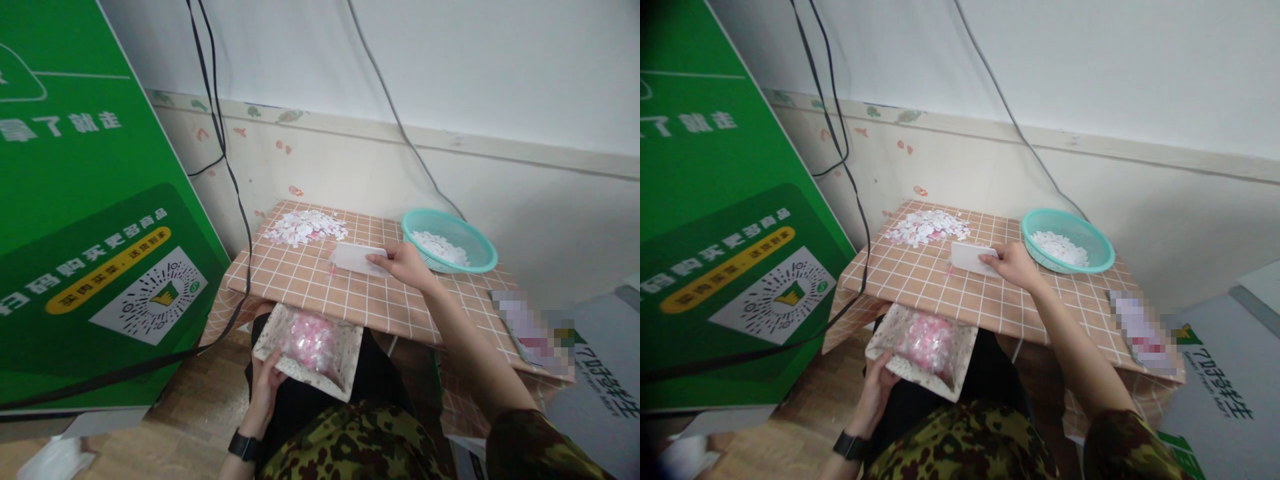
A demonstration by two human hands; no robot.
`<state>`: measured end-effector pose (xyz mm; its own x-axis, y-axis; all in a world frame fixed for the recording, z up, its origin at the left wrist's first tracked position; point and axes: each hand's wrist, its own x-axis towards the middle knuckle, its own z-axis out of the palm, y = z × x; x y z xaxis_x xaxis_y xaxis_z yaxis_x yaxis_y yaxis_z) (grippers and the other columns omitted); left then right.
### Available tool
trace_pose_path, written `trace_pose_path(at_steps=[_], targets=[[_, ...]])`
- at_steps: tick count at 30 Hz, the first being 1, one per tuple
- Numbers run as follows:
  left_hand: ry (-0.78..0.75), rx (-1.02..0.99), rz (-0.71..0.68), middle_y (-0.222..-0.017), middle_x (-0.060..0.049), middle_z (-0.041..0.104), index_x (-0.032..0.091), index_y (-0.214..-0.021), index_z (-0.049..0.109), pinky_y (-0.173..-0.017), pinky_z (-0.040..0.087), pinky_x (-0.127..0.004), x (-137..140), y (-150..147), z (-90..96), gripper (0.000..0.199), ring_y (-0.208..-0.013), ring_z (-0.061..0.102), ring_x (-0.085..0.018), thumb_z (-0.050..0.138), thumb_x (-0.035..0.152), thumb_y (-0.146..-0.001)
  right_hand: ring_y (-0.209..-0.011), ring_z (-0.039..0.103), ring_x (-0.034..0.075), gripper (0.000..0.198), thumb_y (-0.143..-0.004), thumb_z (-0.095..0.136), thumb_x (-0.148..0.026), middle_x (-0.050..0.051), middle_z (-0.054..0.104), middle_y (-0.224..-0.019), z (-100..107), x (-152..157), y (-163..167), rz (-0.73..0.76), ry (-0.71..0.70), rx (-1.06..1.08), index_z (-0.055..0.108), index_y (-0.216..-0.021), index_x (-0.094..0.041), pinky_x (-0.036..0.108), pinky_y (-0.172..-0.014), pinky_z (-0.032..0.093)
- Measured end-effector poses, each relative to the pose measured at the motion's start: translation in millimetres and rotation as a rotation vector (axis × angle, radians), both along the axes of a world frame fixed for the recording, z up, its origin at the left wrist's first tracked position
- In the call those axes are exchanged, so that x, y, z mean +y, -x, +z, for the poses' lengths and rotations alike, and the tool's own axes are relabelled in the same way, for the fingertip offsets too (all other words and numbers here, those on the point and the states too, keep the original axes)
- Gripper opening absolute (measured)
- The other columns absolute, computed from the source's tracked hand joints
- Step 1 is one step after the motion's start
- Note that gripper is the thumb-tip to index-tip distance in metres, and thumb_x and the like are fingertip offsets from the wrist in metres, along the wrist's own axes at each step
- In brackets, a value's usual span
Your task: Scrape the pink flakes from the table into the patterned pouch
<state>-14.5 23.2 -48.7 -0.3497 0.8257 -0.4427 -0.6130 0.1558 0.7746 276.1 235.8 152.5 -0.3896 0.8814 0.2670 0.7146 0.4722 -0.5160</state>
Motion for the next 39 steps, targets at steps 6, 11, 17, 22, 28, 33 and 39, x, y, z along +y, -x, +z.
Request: trace_pose_path(at_steps=[6, 11, 17, 22, 28, 33, 39], targets=[[0.008, 0.003, 0.012, -0.143, -0.012, 0.059, 0.03, -0.14, 0.049, -0.085, 0.061, -0.044, 1, -3, 4.6, 0.065, -0.113, 0.068, -0.028, 0.076, 0.037, -0.081, -0.053, 0.04, 0.011, 0.054, -0.091, 0.057, -0.063, -0.001, 0.048, -0.055, -10, -9, -9, 0.067, 0.071, 0.055, 0.061, -0.062, -0.018, 0.028, -0.052, 0.027], [0.022, 0.001, 0.022, -0.136, -0.011, 0.064, 0.029, -0.137, 0.051, -0.086, 0.061, -0.045, 1, -4, 10.6, 0.064, -0.11, 0.069, -0.029, 0.077, 0.036, -0.079, -0.052, 0.039, 0.011, 0.058, -0.089, 0.058, -0.068, -0.001, 0.048, -0.054, -8, -20, -13, 0.056, 0.08, 0.11, 0.064, -0.062, -0.017, 0.027, -0.05, 0.027], [0.009, 0.013, 0.017, -0.14, -0.01, 0.062, 0.03, -0.135, 0.05, -0.086, 0.06, -0.042, 0, -4, 11.6, 0.061, -0.111, 0.069, -0.027, 0.076, 0.036, -0.081, -0.052, 0.043, 0.013, 0.057, -0.09, 0.057, -0.069, 0.001, 0.056, -0.055, -23, -29, -7, 0.087, 0.045, 0.107, 0.076, -0.074, -0.018, 0.027, -0.051, 0.031], [-0.004, 0.006, 0.015, -0.138, -0.01, 0.062, 0.029, -0.134, 0.05, -0.086, 0.06, -0.042, 0, -5, 11.8, 0.059, -0.112, 0.068, -0.028, 0.075, 0.036, -0.082, -0.051, 0.043, 0.012, 0.06, -0.086, 0.06, -0.072, 0.001, 0.055, -0.054, -21, -34, -18, 0.022, 0.069, 0.17, 0.071, -0.064, -0.017, 0.027, -0.048, 0.03], [-0.004, 0.013, 0.003, -0.14, -0.011, 0.06, 0.029, -0.135, 0.05, -0.086, 0.06, -0.044, 0, -4, 12.3, 0.06, -0.109, 0.068, -0.027, 0.076, 0.037, -0.081, -0.05, 0.043, 0.013, 0.061, -0.084, 0.061, -0.073, 0.001, 0.053, -0.053, -25, -35, -23, -0.05, 0.076, 0.191, 0.07, -0.063, -0.017, 0.027, -0.047, 0.029], [0.018, 0.009, 0.02, -0.139, -0.011, 0.061, 0.029, -0.137, 0.05, -0.086, 0.06, -0.047, 1, -3, 7.0, 0.065, -0.107, 0.07, -0.028, 0.077, 0.037, -0.078, -0.05, 0.047, 0.014, 0.057, -0.088, 0.06, -0.068, 0.002, 0.058, -0.056, -37, -51, -20, -0.087, 0.049, 0.198, 0.072, -0.065, -0.018, 0.028, -0.048, 0.031], [0.018, 0.002, 0.011, -0.134, -0.01, 0.065, 0.03, -0.135, 0.051, -0.085, 0.06, -0.044, 0, 0, -2.0, 0.061, -0.103, 0.071, -0.025, 0.076, 0.037, -0.08, -0.049, 0.054, 0.018, 0.048, -0.095, 0.056, -0.056, 0.003, 0.061, -0.054, -54, -88, -15, -0.249, -0.107, 0.174, 0.075, -0.071, -0.02, 0.03, -0.051, 0.035]])
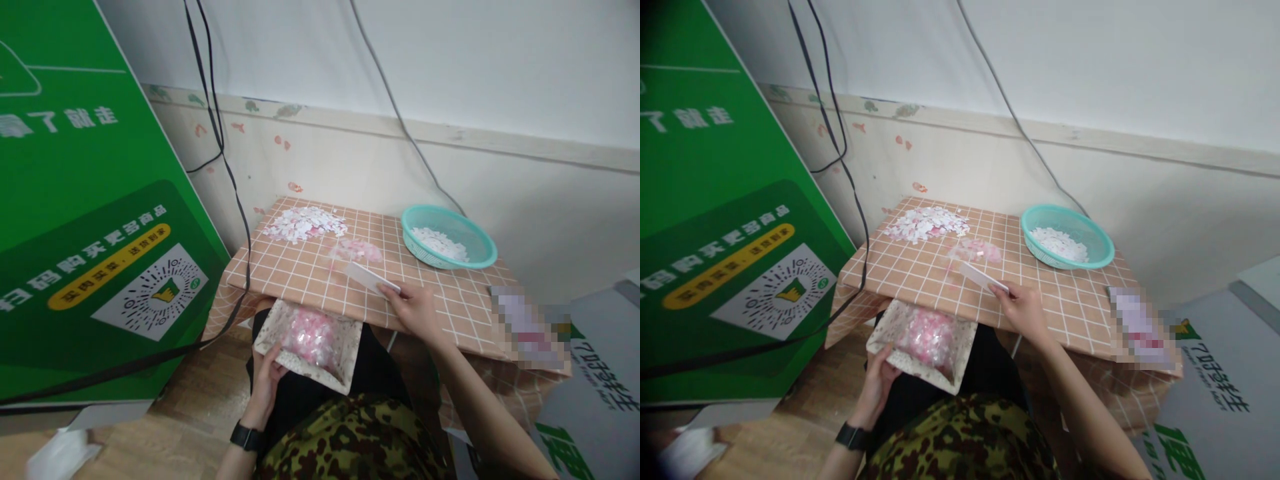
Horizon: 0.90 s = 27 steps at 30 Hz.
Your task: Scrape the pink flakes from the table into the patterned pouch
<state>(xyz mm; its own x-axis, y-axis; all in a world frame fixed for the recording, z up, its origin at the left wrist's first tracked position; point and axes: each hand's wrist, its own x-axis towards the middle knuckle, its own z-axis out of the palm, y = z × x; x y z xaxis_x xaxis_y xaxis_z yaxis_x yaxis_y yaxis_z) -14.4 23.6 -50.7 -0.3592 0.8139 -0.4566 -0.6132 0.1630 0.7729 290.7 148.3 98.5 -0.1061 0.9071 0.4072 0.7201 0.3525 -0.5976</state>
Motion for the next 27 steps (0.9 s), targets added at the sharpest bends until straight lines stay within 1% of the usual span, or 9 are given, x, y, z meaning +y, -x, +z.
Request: trace_pose_path(at_steps=[5, 10, 13, 15, 17, 20, 22, 24, 27], targets=[[-0.016, -0.016, -0.003, -0.132, -0.009, 0.065, 0.028, -0.133, 0.052, -0.085, 0.061, -0.042, 0, 2, -2.2, 0.06, -0.095, 0.072, -0.021, 0.077, 0.035, -0.079, -0.055, 0.063, 0.02, 0.04, -0.097, 0.055, -0.049, 0.006, 0.073, -0.065, 0, 2, 22, 0.108, 0.014, -0.047, 0.081, -0.085, -0.021, 0.03, -0.055, 0.041], [-0.004, -0.028, -0.002, -0.129, -0.009, 0.066, 0.029, -0.134, 0.051, -0.083, 0.061, -0.043, 0, 5, 0.5, 0.06, -0.092, 0.072, -0.021, 0.077, 0.035, -0.081, -0.064, 0.071, 0.022, 0.035, -0.098, 0.055, -0.044, 0.008, 0.079, -0.079, 2, 1, 44, 0.242, 0.035, -0.045, 0.082, -0.099, -0.023, 0.031, -0.061, 0.046], [0.006, -0.044, 0.007, -0.133, -0.01, 0.064, 0.028, -0.134, 0.051, -0.083, 0.061, -0.041, 0, 6, 3.3, 0.057, -0.093, 0.072, -0.021, 0.075, 0.034, -0.082, -0.068, 0.072, 0.021, 0.032, -0.1, 0.055, -0.042, 0.007, 0.08, -0.083, 2, -10, 51, 0.346, 0.066, -0.01, 0.082, -0.101, -0.024, 0.03, -0.064, 0.048], [0.004, -0.043, 0.014, -0.137, -0.01, 0.062, 0.029, -0.135, 0.05, -0.083, 0.061, -0.041, -2, 5, 6.3, 0.056, -0.095, 0.072, -0.021, 0.073, 0.034, -0.084, -0.064, 0.07, 0.019, 0.032, -0.1, 0.056, -0.044, 0.005, 0.079, -0.079, 3, -15, 52, 0.39, 0.1, 0.022, 0.081, -0.099, -0.023, 0.029, -0.062, 0.047], [-0.001, -0.033, 0.023, -0.141, -0.01, 0.06, 0.029, -0.136, 0.05, -0.084, 0.061, -0.04, -3, 3, 9.3, 0.056, -0.099, 0.071, -0.022, 0.072, 0.034, -0.085, -0.057, 0.064, 0.017, 0.037, -0.099, 0.056, -0.047, 0.003, 0.074, -0.068, 4, -14, 48, 0.346, 0.102, 0.045, 0.08, -0.089, -0.022, 0.028, -0.057, 0.043], [0.005, -0.024, 0.031, -0.143, -0.01, 0.06, 0.029, -0.136, 0.052, -0.083, 0.061, -0.039, -5, 1, 11.0, 0.057, -0.1, 0.071, -0.022, 0.073, 0.034, -0.083, -0.048, 0.053, 0.015, 0.049, -0.098, 0.054, -0.054, 0.002, 0.06, -0.052, 5, 1, 36, 0.153, 0.02, 0.017, 0.072, -0.067, -0.02, 0.028, -0.051, 0.034], [0.009, -0.024, 0.03, -0.14, -0.009, 0.062, 0.028, -0.135, 0.053, -0.083, 0.061, -0.04, -5, 0, 9.6, 0.058, -0.098, 0.071, -0.023, 0.074, 0.034, -0.081, -0.045, 0.049, 0.014, 0.053, -0.097, 0.054, -0.056, 0.001, 0.055, -0.048, 3, 15, 28, 0.046, -0.042, -0.039, 0.067, -0.06, -0.019, 0.029, -0.05, 0.03], [0.008, -0.025, 0.031, -0.136, -0.01, 0.064, 0.028, -0.134, 0.053, -0.082, 0.061, -0.041, -4, 0, 7.1, 0.059, -0.096, 0.072, -0.023, 0.076, 0.035, -0.08, -0.046, 0.049, 0.015, 0.052, -0.096, 0.054, -0.055, 0.002, 0.056, -0.049, 1, 27, 23, 0.008, -0.067, -0.088, 0.068, -0.062, -0.019, 0.03, -0.051, 0.029], [-0.004, -0.027, 0.027, -0.135, -0.011, 0.064, 0.027, -0.133, 0.053, -0.082, 0.061, -0.041, -2, 1, 3.8, 0.06, -0.094, 0.072, -0.023, 0.077, 0.035, -0.079, -0.05, 0.053, 0.016, 0.046, -0.097, 0.054, -0.051, 0.004, 0.061, -0.054, -2, 39, 25, 0.044, -0.056, -0.114, 0.072, -0.071, -0.018, 0.029, -0.053, 0.03]])
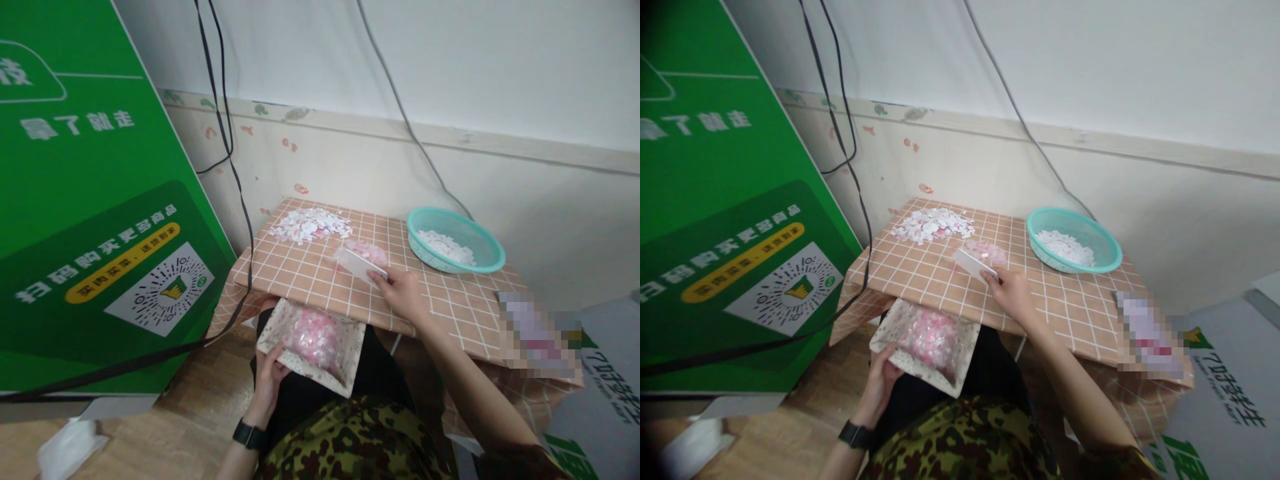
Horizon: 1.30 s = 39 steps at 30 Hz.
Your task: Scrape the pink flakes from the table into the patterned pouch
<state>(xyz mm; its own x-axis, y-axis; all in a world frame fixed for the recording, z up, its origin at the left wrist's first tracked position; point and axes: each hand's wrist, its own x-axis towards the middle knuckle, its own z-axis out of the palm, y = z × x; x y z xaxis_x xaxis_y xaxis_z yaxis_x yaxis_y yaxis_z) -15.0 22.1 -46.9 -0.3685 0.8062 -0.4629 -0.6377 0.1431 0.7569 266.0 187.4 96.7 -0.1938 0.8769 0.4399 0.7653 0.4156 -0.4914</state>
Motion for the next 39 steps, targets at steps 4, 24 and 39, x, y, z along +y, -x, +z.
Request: trace_pose_path(at_steps=[4, 24, 39], targets=[[-0.001, 0.014, -0.005, -0.134, -0.01, 0.064, 0.028, -0.133, 0.052, -0.083, 0.061, -0.042, 1, -1, -1.2, 0.059, -0.095, 0.072, -0.022, 0.076, 0.035, -0.08, -0.053, 0.055, 0.016, 0.042, -0.098, 0.055, -0.047, 0.004, 0.064, -0.057, -1, 13, 13, 0.034, -0.009, 0.01, 0.077, -0.077, -0.018, 0.029, -0.055, 0.032], [-0.008, 0.011, -0.044, -0.136, -0.01, 0.063, 0.028, -0.136, 0.05, -0.083, 0.061, -0.043, 1, 4, -11.4, 0.062, -0.095, 0.072, -0.023, 0.076, 0.038, -0.081, -0.07, 0.068, 0.02, 0.035, -0.097, 0.058, -0.048, 0.007, 0.079, -0.083, 2, 39, 30, 0.37, 0.07, 0.12, 0.081, -0.096, -0.022, 0.03, -0.067, 0.048], [-0.012, 0.011, -0.037, -0.137, -0.01, 0.063, 0.03, -0.133, 0.05, -0.085, 0.061, -0.044, 1, 1, -3.5, 0.059, -0.103, 0.071, -0.025, 0.075, 0.036, -0.08, -0.049, 0.05, 0.014, 0.053, -0.09, 0.062, -0.063, 0.003, 0.063, -0.056, 12, 5, -24, 0.116, 0.108, 0.178, 0.078, -0.071, -0.016, 0.027, -0.047, 0.034]])
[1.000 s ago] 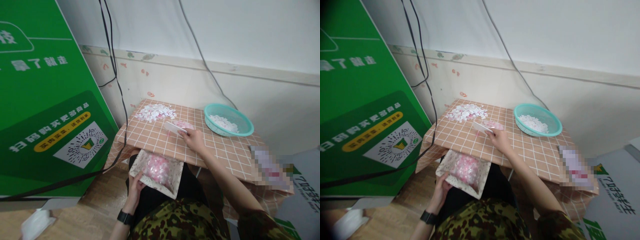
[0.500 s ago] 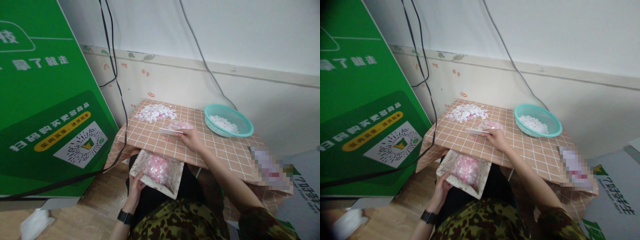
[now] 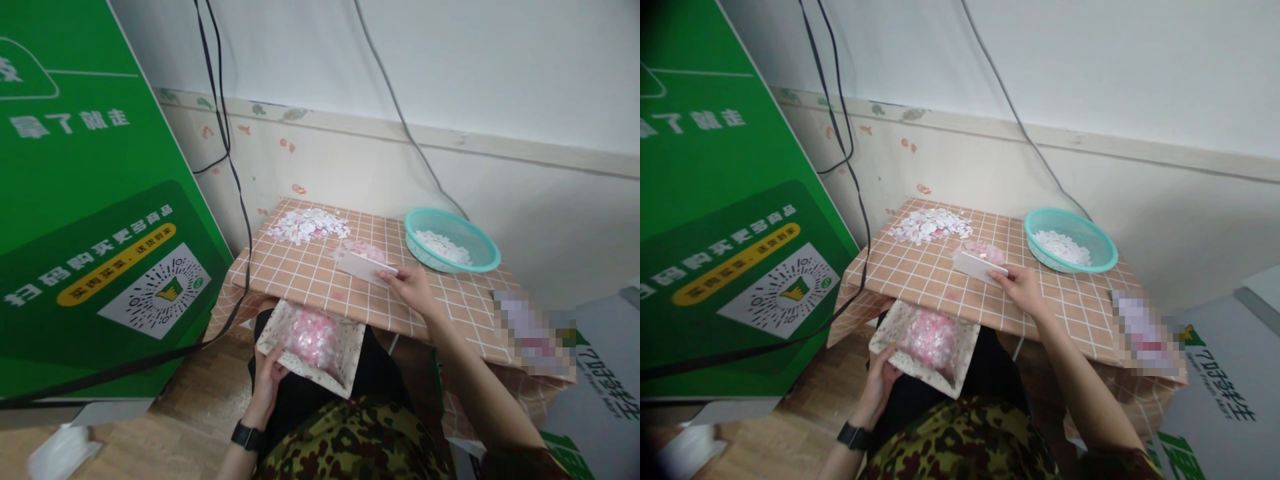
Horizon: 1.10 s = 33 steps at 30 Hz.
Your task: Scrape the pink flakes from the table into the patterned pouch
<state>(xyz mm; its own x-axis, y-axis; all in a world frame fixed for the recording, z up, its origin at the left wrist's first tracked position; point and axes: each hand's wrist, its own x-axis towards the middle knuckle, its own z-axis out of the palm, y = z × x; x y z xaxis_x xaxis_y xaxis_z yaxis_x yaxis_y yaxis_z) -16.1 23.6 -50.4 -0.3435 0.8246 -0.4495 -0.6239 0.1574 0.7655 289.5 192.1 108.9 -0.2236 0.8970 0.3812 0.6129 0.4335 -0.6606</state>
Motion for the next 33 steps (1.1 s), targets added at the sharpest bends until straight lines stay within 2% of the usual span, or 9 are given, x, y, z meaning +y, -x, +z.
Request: trace_pose_path(at_steps=[5, 9, 12, 14, 18, 20, 23, 26, 33], targets=[[0.013, 0.014, 0.021, -0.134, -0.01, 0.064, 0.029, -0.133, 0.05, -0.084, 0.061, -0.044, 0, -1, 3.5, 0.059, -0.1, 0.072, -0.024, 0.075, 0.035, -0.08, -0.056, 0.065, 0.019, 0.038, -0.096, 0.059, -0.047, 0.006, 0.075, -0.068, -10, -19, 18, 0.035, -0.041, -0.071, 0.083, -0.091, -0.019, 0.03, -0.055, 0.047], [0.01, 0.016, 0.02, -0.133, -0.01, 0.065, 0.029, -0.133, 0.051, -0.084, 0.061, -0.044, 0, -2, 7.3, 0.059, -0.101, 0.072, -0.026, 0.076, 0.036, -0.079, -0.078, 0.076, 0.023, 0.028, -0.099, 0.055, -0.033, 0.008, 0.082, -0.095, -14, -52, 37, 0.207, -0.094, -0.102, 0.081, -0.107, -0.024, 0.032, -0.071, 0.056], [0.005, 0.012, 0.014, -0.135, -0.01, 0.064, 0.03, -0.135, 0.05, -0.085, 0.06, -0.044, 0, -2, 7.0, 0.06, -0.103, 0.071, -0.026, 0.075, 0.037, -0.08, -0.082, 0.077, 0.021, 0.028, -0.101, 0.054, -0.029, 0.007, 0.082, -0.101, -12, -64, 42, 0.317, -0.107, -0.094, 0.079, -0.112, -0.026, 0.029, -0.073, 0.056], [0.008, 0.004, 0.012, -0.136, -0.01, 0.063, 0.029, -0.134, 0.05, -0.085, 0.061, -0.044, 0, -1, 4.7, 0.06, -0.101, 0.071, -0.025, 0.075, 0.036, -0.08, -0.075, 0.076, 0.02, 0.028, -0.101, 0.054, -0.033, 0.007, 0.082, -0.094, -10, -59, 39, 0.262, -0.106, -0.082, 0.08, -0.106, -0.024, 0.028, -0.067, 0.053], [0.008, -0.002, 0.009, -0.137, -0.01, 0.062, 0.029, -0.134, 0.05, -0.084, 0.061, -0.043, 0, 0, 1.2, 0.06, -0.099, 0.071, -0.023, 0.075, 0.036, -0.08, -0.059, 0.067, 0.021, 0.039, -0.1, 0.053, -0.046, 0.009, 0.076, -0.071, -6, -18, 27, -0.086, -0.147, -0.112, 0.081, -0.095, -0.019, 0.029, -0.056, 0.042], [-0.001, 0.005, 0.004, -0.139, -0.01, 0.061, 0.03, -0.136, 0.049, -0.084, 0.06, -0.043, 0, 0, 1.7, 0.061, -0.1, 0.071, -0.024, 0.075, 0.037, -0.081, -0.056, 0.064, 0.021, 0.044, -0.099, 0.052, -0.05, 0.01, 0.074, -0.066, -4, 2, 23, -0.169, -0.156, -0.157, 0.081, -0.093, -0.017, 0.029, -0.054, 0.037], [0.012, 0.008, 0.001, -0.139, -0.011, 0.061, 0.03, -0.137, 0.049, -0.083, 0.061, -0.044, 0, -1, 3.9, 0.065, -0.1, 0.072, -0.025, 0.077, 0.037, -0.079, -0.053, 0.061, 0.02, 0.047, -0.097, 0.051, -0.052, 0.009, 0.071, -0.061, -2, 17, 21, -0.151, -0.156, -0.211, 0.082, -0.089, -0.017, 0.029, -0.053, 0.033], [0.019, 0.012, 0.007, -0.135, -0.01, 0.064, 0.03, -0.137, 0.05, -0.083, 0.061, -0.044, 0, -2, 5.6, 0.065, -0.101, 0.072, -0.026, 0.077, 0.038, -0.078, -0.051, 0.058, 0.018, 0.046, -0.095, 0.054, -0.054, 0.007, 0.069, -0.059, 1, 18, 20, -0.083, -0.129, -0.217, 0.083, -0.088, -0.019, 0.029, -0.053, 0.034], [0.008, 0.016, 0.017, -0.134, -0.01, 0.065, 0.03, -0.135, 0.05, -0.084, 0.061, -0.043, 0, -3, 6.2, 0.062, -0.104, 0.071, -0.026, 0.076, 0.037, -0.08, -0.05, 0.055, 0.017, 0.054, -0.095, 0.052, -0.061, 0.005, 0.066, -0.056, 3, 21, 21, -0.077, -0.117, -0.174, 0.082, -0.085, -0.018, 0.029, -0.052, 0.032]])
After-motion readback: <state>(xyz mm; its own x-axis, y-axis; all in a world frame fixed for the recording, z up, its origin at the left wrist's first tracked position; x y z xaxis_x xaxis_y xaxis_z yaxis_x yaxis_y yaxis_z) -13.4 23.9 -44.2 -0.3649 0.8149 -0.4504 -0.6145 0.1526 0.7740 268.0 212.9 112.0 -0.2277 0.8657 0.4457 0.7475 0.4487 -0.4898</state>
